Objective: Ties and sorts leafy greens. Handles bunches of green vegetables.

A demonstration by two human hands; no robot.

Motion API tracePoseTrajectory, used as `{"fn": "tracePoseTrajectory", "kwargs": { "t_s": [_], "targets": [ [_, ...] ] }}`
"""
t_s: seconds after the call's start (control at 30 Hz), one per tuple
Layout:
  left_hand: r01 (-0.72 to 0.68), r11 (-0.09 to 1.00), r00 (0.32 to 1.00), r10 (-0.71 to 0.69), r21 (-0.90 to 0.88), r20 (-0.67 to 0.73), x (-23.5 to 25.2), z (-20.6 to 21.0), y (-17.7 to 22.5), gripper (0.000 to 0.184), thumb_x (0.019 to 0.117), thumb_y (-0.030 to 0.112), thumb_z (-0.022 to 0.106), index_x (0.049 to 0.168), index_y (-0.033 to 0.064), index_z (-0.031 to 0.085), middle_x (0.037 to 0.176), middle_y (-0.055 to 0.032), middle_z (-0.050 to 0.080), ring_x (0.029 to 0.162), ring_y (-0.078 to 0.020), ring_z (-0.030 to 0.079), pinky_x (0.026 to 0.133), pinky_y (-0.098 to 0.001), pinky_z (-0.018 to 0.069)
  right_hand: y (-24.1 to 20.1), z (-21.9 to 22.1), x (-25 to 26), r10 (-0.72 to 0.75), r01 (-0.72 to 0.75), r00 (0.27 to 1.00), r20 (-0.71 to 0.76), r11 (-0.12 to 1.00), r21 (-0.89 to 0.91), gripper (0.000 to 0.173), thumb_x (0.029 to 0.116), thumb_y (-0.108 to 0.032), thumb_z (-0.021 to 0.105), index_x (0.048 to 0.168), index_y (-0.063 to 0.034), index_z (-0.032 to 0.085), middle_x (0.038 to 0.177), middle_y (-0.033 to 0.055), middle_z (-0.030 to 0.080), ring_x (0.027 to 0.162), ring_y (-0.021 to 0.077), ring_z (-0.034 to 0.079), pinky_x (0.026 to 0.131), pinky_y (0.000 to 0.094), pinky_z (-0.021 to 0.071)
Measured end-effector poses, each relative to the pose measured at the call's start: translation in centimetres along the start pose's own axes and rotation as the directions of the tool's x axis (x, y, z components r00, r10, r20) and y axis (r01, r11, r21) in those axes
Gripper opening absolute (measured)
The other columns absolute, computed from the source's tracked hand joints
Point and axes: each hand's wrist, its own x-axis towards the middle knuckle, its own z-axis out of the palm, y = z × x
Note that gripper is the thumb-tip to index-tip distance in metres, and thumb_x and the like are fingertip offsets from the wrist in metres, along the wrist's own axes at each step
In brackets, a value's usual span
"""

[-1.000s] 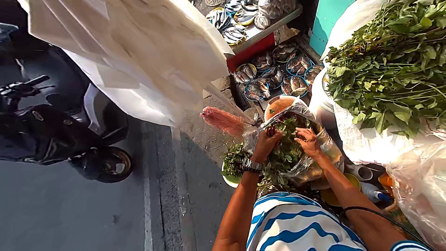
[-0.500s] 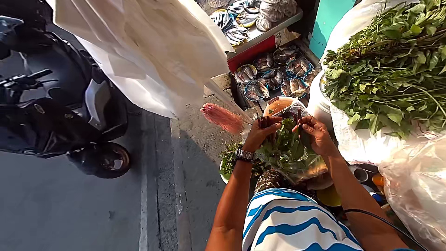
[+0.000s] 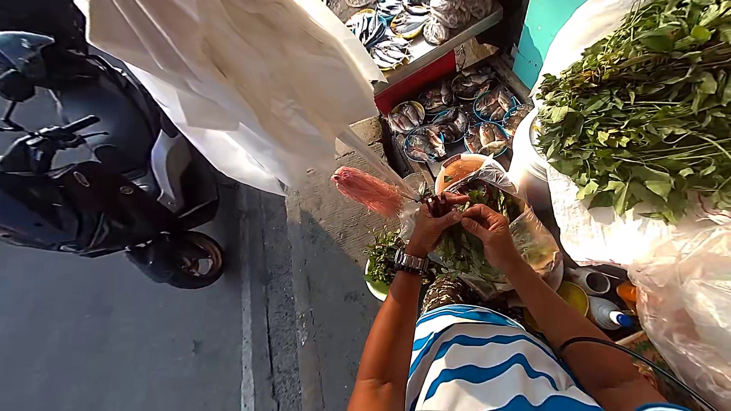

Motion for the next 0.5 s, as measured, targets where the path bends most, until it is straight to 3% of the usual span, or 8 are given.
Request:
{"fn": "tracePoseTrajectory", "kwargs": {
  "t_s": [0.1,0.17,0.27,0.37,0.43,0.5],
  "targets": [
    [0.0,0.999,0.999,0.002,0.04,-0.05,-0.1,0.3,-0.4,0.017,0.0874,0.011,0.077,0.104,0.0071,0.074,0.102,-0.0043,0.074,0.09,-0.0103,0.069,0.081,-0.0263,0.0582,-0.4,0.9,-0.3,0.035,-0.043,0.997,-0.07,0.992,-0.121,0.006,0.0952,-0.001,0.066,0.101,-0.0016,0.068,0.092,0.0031,0.07,0.087,0.0071,0.067,0.083,0.0241,0.0571],
    [0.021,0.997,0.997,-0.015,0.069,-0.079,-0.3,0.3,-0.4,0.011,0.0957,0.015,0.069,0.102,0.0077,0.073,0.101,-0.006,0.074,0.092,-0.0128,0.07,0.082,-0.0287,0.0587,-0.4,1.1,-0.2,0.044,-0.058,0.996,-0.072,0.977,-0.207,0.005,0.096,-0.003,0.067,0.101,-0.001,0.068,0.093,0.0047,0.069,0.087,0.0077,0.067,0.082,0.0249,0.0573],
    [0.024,1.0,0.984,-0.022,0.013,-0.18,-0.8,-0.7,-0.5,0.018,0.101,0.027,0.063,0.095,0.012,0.072,0.091,-0.0046,0.075,0.082,-0.0116,0.071,0.074,-0.028,0.0598,0.2,0.1,0.8,0.012,-0.017,1.0,-0.017,0.944,-0.33,0.012,0.0957,-0.009,0.069,0.106,-0.0021,0.072,0.108,0.0083,0.064,0.1,0.0131,0.064,0.088,0.03,0.0566],
    [-0.031,0.978,0.945,-0.038,-0.207,-0.324,-1.2,-3.1,0.0,0.034,0.1055,0.036,0.054,0.104,0.0077,0.071,0.103,-0.0153,0.076,0.097,-0.0263,0.075,0.085,-0.0418,0.0622,1.3,-3.7,2.9,-0.051,0.006,0.993,-0.102,0.917,-0.399,0.019,0.0977,-0.011,0.068,0.114,-0.0016,0.071,0.119,0.012,0.063,0.108,0.016,0.064,0.091,0.0311,0.0576],
    [-0.103,0.956,0.906,-0.024,-0.276,-0.423,-1.4,-5.2,-0.1,0.039,0.1076,0.043,0.046,0.104,0.0118,0.069,0.1,-0.0118,0.076,0.1,-0.026,0.074,0.088,-0.0433,0.0611,1.8,-7.1,4.1,-0.011,-0.087,0.975,-0.223,0.9,-0.426,0.019,0.1001,-0.012,0.065,0.114,0.0006,0.069,0.118,0.0142,0.064,0.104,0.0177,0.064,0.091,0.0335,0.056],
    [-0.186,0.933,0.846,-0.007,-0.308,-0.533,-1.8,-6.7,-0.2,0.041,0.108,0.044,0.045,0.093,0.0149,0.068,0.089,-0.0056,0.075,0.092,-0.0219,0.074,0.087,-0.0425,0.0609,2.5,-10.2,4.9,0.078,-0.219,0.947,-0.311,0.866,-0.449,0.021,0.1025,-0.012,0.062,0.114,0.0036,0.068,0.114,0.0177,0.065,0.101,0.0221,0.066,0.092,0.0388,0.0551]
  ]
}}
